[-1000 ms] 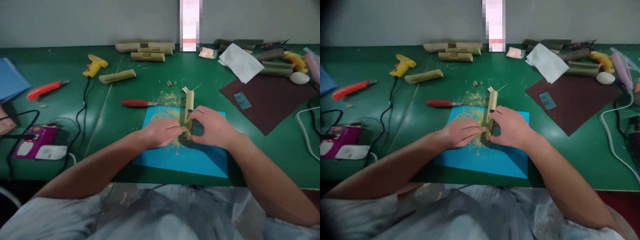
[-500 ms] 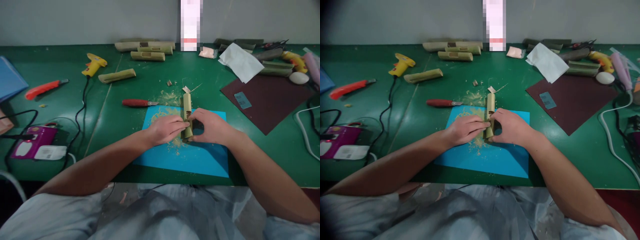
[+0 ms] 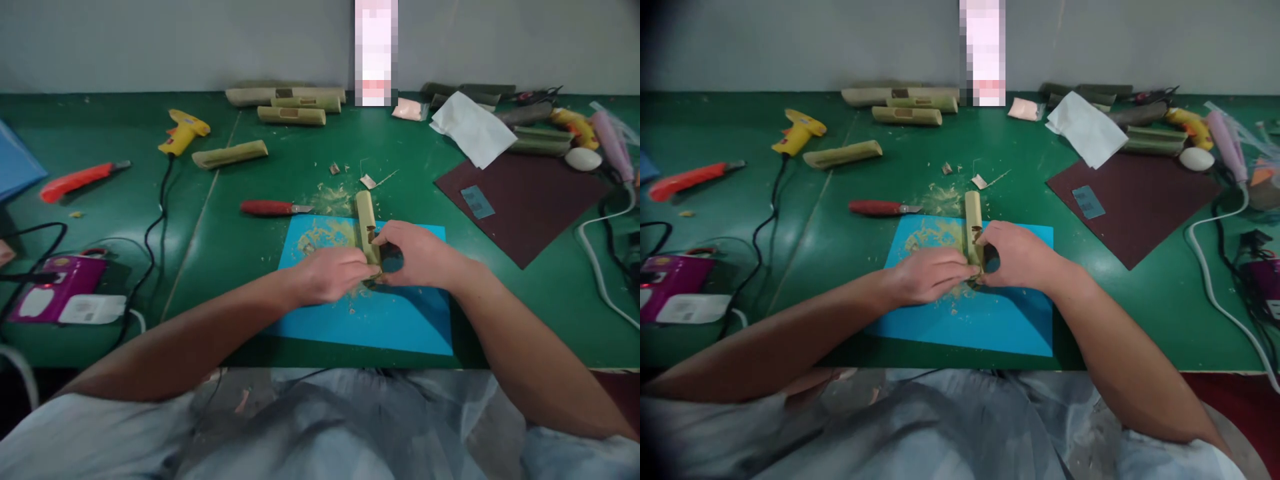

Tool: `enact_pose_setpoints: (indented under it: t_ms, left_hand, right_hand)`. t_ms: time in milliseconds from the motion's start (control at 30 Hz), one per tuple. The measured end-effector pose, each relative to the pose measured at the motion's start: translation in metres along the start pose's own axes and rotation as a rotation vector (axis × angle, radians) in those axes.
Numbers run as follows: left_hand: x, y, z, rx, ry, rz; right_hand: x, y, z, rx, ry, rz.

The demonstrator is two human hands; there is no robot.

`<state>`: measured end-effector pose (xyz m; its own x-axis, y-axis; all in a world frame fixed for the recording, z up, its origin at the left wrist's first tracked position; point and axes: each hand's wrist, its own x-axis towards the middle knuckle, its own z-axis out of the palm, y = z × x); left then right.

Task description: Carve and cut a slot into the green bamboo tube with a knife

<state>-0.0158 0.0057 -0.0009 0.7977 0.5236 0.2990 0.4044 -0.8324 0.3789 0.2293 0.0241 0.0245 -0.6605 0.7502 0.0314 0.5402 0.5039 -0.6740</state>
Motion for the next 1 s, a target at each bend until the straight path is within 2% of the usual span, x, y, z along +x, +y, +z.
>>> enact_pose_setpoints:
  t_ms: [100, 233, 367, 533, 700, 1000]
  left_hand:
    - [0.0, 0.001, -0.001, 0.056, 0.068, -0.003]
    - [0.001, -0.001, -0.001, 0.022, 0.003, 0.07]
    - [0.001, -0.004, -0.001, 0.071, 0.118, 0.001]
    - [-0.004, 0.0, -0.003, 0.068, 0.099, 0.034]
    - [-0.004, -0.008, -0.004, 0.078, 0.173, 0.031]
    - [0.0, -0.015, -0.006, 0.052, 0.155, 0.015]
  right_hand:
    - [0.0, 0.001, 0.0, -0.027, 0.0, -0.001]
    - [0.0, 0.0, -0.001, -0.062, 0.003, 0.0]
    - [-0.001, -0.002, -0.003, -0.076, -0.016, 0.001]
    - [-0.002, -0.003, -0.005, -0.079, -0.038, -0.011]
    - [-0.001, -0.005, -0.006, -0.062, -0.056, 0.033]
    - [-0.002, -0.007, -0.004, -0.038, -0.031, 0.066]
